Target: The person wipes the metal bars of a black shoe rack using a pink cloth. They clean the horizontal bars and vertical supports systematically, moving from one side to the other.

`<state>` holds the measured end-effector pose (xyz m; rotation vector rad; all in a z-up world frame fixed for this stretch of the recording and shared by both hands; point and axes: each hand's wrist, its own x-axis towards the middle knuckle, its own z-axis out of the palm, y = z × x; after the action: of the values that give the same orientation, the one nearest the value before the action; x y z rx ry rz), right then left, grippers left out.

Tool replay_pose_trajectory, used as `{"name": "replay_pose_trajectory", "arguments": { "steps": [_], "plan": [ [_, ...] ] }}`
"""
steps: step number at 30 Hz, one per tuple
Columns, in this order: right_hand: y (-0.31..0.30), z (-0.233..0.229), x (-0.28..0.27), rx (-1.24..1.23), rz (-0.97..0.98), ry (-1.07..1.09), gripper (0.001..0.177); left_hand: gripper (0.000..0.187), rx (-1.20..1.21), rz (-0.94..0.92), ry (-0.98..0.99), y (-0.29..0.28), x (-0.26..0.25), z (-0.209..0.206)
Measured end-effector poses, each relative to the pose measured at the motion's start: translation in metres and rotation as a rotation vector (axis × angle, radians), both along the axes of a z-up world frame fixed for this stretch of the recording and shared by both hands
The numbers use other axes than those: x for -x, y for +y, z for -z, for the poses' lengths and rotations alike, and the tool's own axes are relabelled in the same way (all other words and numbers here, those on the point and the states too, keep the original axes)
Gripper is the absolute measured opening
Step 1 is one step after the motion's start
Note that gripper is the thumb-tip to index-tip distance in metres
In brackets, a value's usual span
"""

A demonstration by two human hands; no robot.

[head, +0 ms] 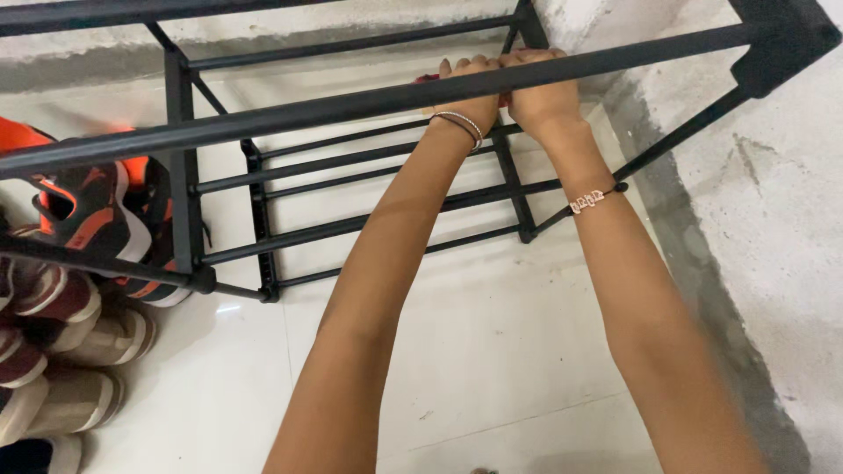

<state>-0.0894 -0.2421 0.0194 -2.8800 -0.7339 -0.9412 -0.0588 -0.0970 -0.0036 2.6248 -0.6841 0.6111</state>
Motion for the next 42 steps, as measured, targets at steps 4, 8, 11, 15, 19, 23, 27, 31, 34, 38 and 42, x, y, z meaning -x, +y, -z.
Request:
{"name": "replay_pose_trajectory", "arguments": {
  "steps": [4,8,11,15,19,23,27,31,34,38,42],
  "plan": [
    [0.010,0.005,-0.001,0.031,0.056,0.003,0.025,0.016,-0.061,-0.014,0.091,0.013,0.000,-0.010],
    [0.066,0.012,-0.001,-0.050,-0.067,-0.058,0.026,0.014,-0.126,-0.024,0.079,0.084,0.006,-0.013],
    [0.125,0.012,0.001,-0.025,-0.063,0.055,0.017,0.022,-0.288,-0.123,0.131,0.151,0.019,-0.015],
    [0.216,0.011,0.000,-0.156,-0.209,0.107,0.010,0.028,-0.597,-0.265,0.025,0.237,0.038,-0.016],
    [0.294,0.008,0.003,-0.161,-0.283,0.140,0.010,0.038,-0.666,-0.446,0.048,0.296,0.051,-0.017],
    [0.313,0.005,0.005,-0.195,-0.314,0.171,0.010,0.040,-0.599,-0.456,0.057,0.316,0.055,-0.016],
    [0.272,0.002,0.004,-0.198,-0.304,0.173,0.008,0.027,-0.578,-0.412,0.009,0.289,0.048,-0.012],
    [0.196,0.001,-0.003,-0.092,-0.225,0.127,0.009,0.028,-0.472,-0.236,-0.010,0.223,0.034,-0.006],
    [0.130,0.001,-0.007,-0.041,-0.137,0.088,0.006,0.025,-0.348,-0.103,-0.120,0.161,0.022,0.001],
    [0.043,0.001,-0.006,-0.099,-0.086,0.051,0.015,0.014,-0.270,-0.021,-0.154,0.076,0.005,0.003],
    [0.000,-0.005,0.004,-0.186,-0.072,0.020,0.021,0.015,-0.230,0.010,-0.123,0.034,0.003,-0.010]
  ]
}}
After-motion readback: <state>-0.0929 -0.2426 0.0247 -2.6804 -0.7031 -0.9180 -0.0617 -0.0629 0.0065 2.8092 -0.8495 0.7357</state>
